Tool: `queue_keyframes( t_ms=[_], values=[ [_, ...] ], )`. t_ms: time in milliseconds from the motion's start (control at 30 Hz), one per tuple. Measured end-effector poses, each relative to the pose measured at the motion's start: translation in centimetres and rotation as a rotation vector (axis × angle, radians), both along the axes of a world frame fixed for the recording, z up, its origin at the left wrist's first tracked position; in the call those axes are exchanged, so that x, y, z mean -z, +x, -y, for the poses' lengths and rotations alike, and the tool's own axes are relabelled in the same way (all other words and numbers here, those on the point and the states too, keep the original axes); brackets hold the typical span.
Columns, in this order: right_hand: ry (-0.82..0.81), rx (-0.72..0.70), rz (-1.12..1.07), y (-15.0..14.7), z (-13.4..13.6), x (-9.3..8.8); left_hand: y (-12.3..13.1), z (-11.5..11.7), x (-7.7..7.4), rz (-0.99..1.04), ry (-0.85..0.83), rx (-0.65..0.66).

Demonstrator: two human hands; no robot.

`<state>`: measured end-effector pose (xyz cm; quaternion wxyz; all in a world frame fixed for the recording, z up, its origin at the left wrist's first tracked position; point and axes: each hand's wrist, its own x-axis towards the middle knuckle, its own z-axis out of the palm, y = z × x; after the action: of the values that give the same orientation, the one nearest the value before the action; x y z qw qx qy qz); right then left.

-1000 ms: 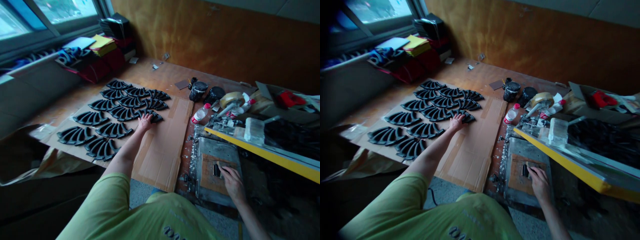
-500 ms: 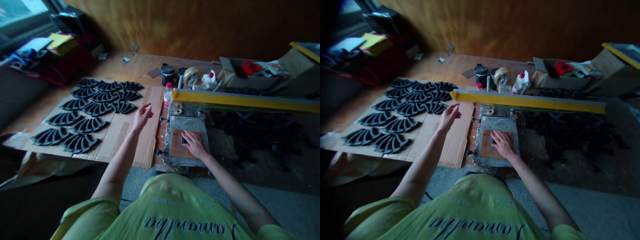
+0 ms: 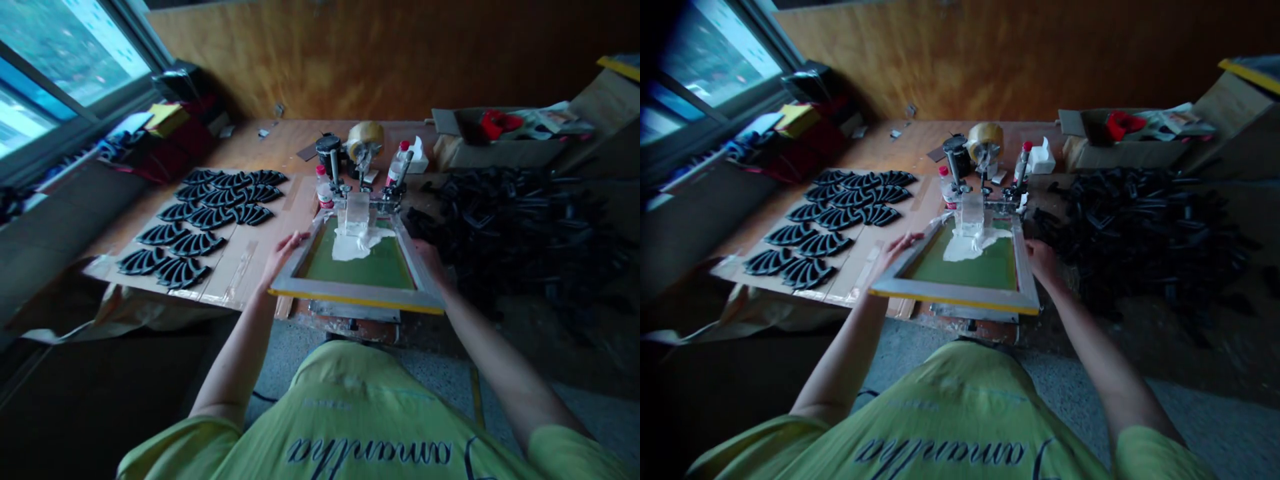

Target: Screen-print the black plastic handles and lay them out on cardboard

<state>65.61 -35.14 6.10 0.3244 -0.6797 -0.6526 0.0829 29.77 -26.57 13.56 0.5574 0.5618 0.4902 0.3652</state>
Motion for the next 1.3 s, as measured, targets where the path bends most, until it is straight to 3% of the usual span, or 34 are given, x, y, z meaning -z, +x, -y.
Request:
queue_keyframes(
  t_ms=[100, 200, 300, 400, 533, 667, 800, 967, 1133, 1200, 1300],
  values=[
    [0.094, 0.042, -0.018, -0.1, -2.3, -2.2, -0.8, 2.1, 3.8, -0.091, -0.144, 0.03],
    [0.166, -0.084, 0.092, -4.1, -4.5, -4.0, -0.7, 2.8, 7.8, -0.163, -0.145, 0.009],
    [0.061, -0.168, 0.275, -8.2, -5.8, -4.7, -0.5, 2.5, 10.8, -0.223, -0.122, 0.017],
    [-0.152, -0.189, 0.391, -10.4, -5.7, -4.2, -0.7, 2.2, 12.3, -0.224, -0.122, 0.039],
    [-0.245, -0.262, 0.469, -11.5, -3.0, -3.0, -0.8, 2.2, 12.7, -0.21, -0.113, 0.053],
    [-0.152, -0.52, 0.526, -11.0, 0.8, -2.6, -0.8, 2.4, 12.4, -0.231, -0.091, 0.058],
    [-0.146, -0.701, 0.468, -9.5, 1.4, -3.3, -0.7, 2.7, 11.9, -0.242, -0.07, 0.06],
    [-0.075, -0.521, 0.403, -10.3, 0.4, -2.9, -0.7, 2.9, 11.6, -0.186, -0.069, 0.047],
    [-0.049, -0.58, 0.401, -10.9, 2.5, -1.6, -0.7, 3.0, 11.7, -0.172, -0.119, 0.016],
    [-0.072, -0.549, 0.363, -10.9, 2.0, -2.1, -0.7, 3.0, 11.7, -0.135, -0.13, 0.017],
    [-0.056, -0.384, 0.275, -11.2, -1.0, -4.0, -0.7, 2.9, 10.8, -0.049, -0.168, 0.024]
  ],
)
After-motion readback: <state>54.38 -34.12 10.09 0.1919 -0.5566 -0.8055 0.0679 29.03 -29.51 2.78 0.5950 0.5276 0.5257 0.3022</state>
